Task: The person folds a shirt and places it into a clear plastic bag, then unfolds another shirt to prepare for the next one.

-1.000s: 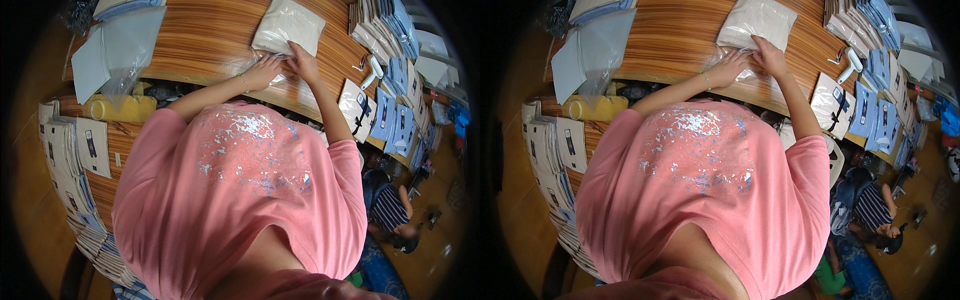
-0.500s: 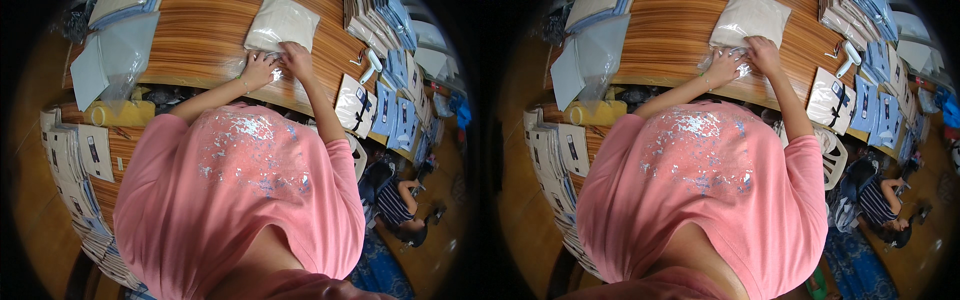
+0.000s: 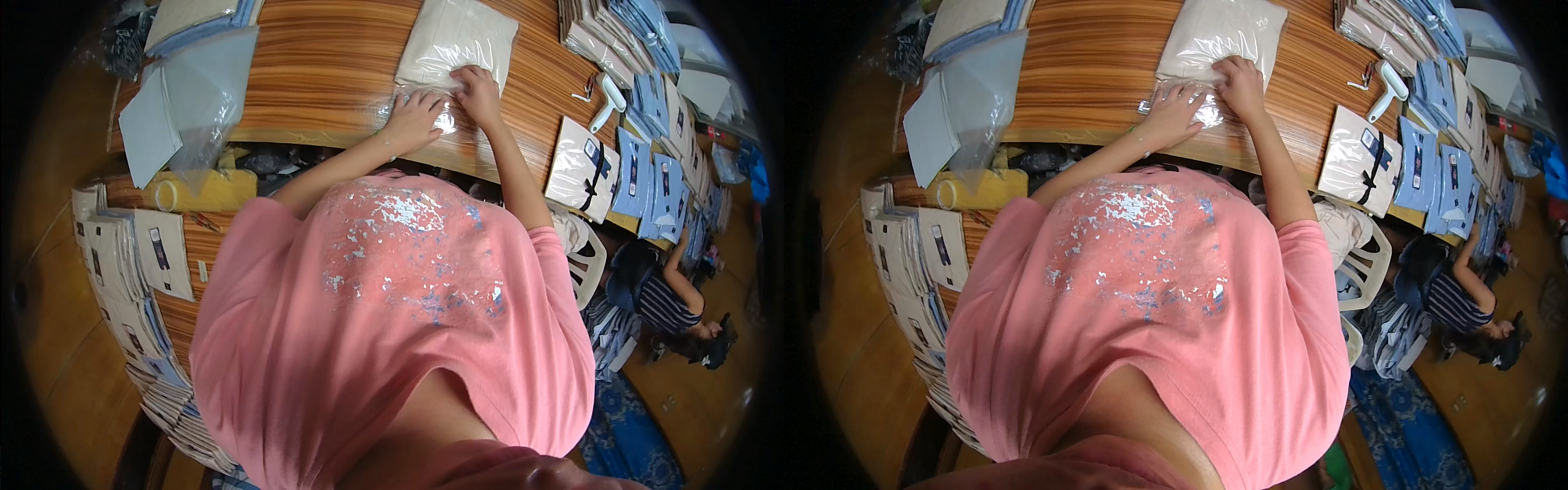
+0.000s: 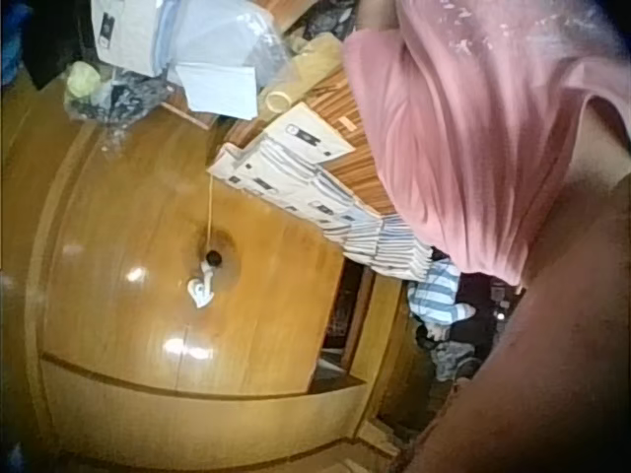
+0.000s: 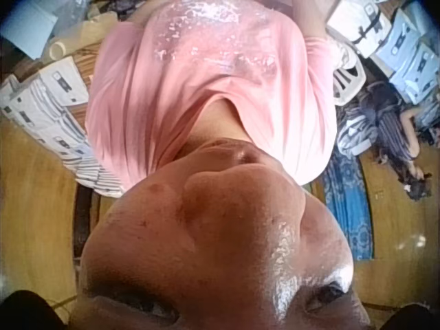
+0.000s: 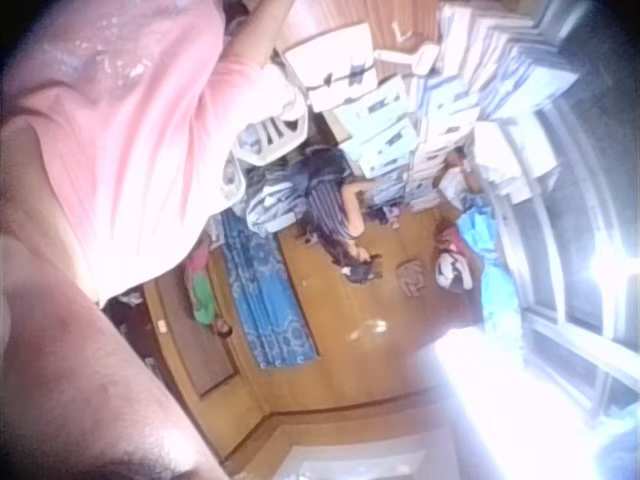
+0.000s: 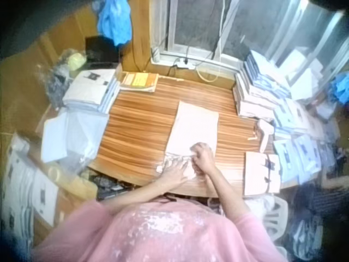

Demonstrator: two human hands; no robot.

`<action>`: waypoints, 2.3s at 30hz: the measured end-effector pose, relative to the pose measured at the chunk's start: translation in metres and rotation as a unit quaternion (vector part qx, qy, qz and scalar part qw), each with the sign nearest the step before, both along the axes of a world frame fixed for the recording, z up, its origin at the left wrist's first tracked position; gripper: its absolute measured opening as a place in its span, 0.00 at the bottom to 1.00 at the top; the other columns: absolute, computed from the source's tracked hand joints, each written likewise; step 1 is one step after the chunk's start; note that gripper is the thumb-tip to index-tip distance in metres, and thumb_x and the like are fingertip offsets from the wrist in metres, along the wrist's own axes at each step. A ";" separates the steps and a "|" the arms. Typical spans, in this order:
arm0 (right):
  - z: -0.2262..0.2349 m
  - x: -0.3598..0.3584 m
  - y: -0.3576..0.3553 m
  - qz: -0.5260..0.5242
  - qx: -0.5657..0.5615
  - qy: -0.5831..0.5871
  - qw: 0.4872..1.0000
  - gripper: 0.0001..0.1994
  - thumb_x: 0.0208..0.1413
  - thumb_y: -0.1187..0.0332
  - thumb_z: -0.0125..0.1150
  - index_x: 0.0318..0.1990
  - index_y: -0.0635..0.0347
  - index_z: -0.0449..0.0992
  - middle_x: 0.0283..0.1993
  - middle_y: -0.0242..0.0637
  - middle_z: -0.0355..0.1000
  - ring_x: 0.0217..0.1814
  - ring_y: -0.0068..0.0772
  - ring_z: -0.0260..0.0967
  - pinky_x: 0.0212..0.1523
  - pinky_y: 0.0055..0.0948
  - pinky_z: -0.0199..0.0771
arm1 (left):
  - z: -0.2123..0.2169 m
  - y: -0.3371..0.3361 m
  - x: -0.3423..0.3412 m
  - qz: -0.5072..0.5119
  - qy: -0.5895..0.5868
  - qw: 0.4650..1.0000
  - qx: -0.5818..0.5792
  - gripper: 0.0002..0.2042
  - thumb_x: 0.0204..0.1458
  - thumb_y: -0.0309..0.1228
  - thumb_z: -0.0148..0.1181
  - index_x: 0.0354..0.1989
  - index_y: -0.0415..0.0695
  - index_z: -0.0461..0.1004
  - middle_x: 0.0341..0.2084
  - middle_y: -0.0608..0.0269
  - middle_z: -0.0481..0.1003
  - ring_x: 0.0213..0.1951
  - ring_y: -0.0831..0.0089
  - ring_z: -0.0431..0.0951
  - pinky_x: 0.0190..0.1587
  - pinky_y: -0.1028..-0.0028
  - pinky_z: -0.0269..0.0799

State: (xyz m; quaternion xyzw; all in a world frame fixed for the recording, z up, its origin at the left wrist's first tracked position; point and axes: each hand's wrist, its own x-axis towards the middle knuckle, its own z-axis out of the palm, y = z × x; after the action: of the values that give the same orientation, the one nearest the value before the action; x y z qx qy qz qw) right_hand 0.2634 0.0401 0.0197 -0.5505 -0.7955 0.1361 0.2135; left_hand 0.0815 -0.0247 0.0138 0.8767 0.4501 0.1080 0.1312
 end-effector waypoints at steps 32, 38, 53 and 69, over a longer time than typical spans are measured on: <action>0.015 -0.089 -0.099 0.130 0.066 -0.016 0.989 0.07 0.40 0.72 0.53 0.30 0.59 0.69 0.33 0.37 0.65 0.38 0.39 0.63 0.40 0.34 0.65 | -0.029 0.111 0.009 -0.368 -0.021 0.922 0.114 0.26 0.50 0.52 0.51 0.59 0.62 0.62 0.62 0.62 0.54 0.64 0.61 0.51 0.65 0.54 0.42; 0.015 -0.059 -0.115 0.128 0.069 -0.038 0.989 0.12 0.41 0.72 0.57 0.36 0.57 0.70 0.34 0.38 0.65 0.42 0.39 0.62 0.44 0.37 0.62 | -0.026 0.108 0.008 -0.356 -0.029 0.927 0.119 0.26 0.50 0.52 0.50 0.59 0.62 0.62 0.61 0.62 0.55 0.64 0.61 0.51 0.65 0.54 0.42; 0.013 -0.007 -0.097 0.100 0.040 -0.030 0.994 0.06 0.41 0.73 0.56 0.29 0.60 0.71 0.29 0.37 0.66 0.36 0.39 0.64 0.39 0.36 0.67 | -0.025 0.108 0.008 -0.354 -0.012 0.928 0.116 0.27 0.49 0.52 0.52 0.59 0.61 0.61 0.61 0.61 0.55 0.63 0.60 0.51 0.64 0.55 0.43; 0.008 0.039 -0.125 -0.006 0.048 -0.068 0.996 0.10 0.45 0.71 0.57 0.38 0.57 0.73 0.39 0.33 0.69 0.46 0.37 0.63 0.46 0.35 0.61 | 0.001 0.097 0.014 -0.365 0.071 0.915 0.155 0.24 0.50 0.50 0.52 0.55 0.56 0.65 0.59 0.62 0.59 0.62 0.65 0.54 0.63 0.52 0.44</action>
State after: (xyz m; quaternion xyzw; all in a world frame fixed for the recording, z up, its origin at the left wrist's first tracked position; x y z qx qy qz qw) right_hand 0.3025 -0.0844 0.0276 -0.5520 -0.8108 0.0583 0.1858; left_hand 0.0956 0.0721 0.0146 0.9947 0.0844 0.0582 -0.0081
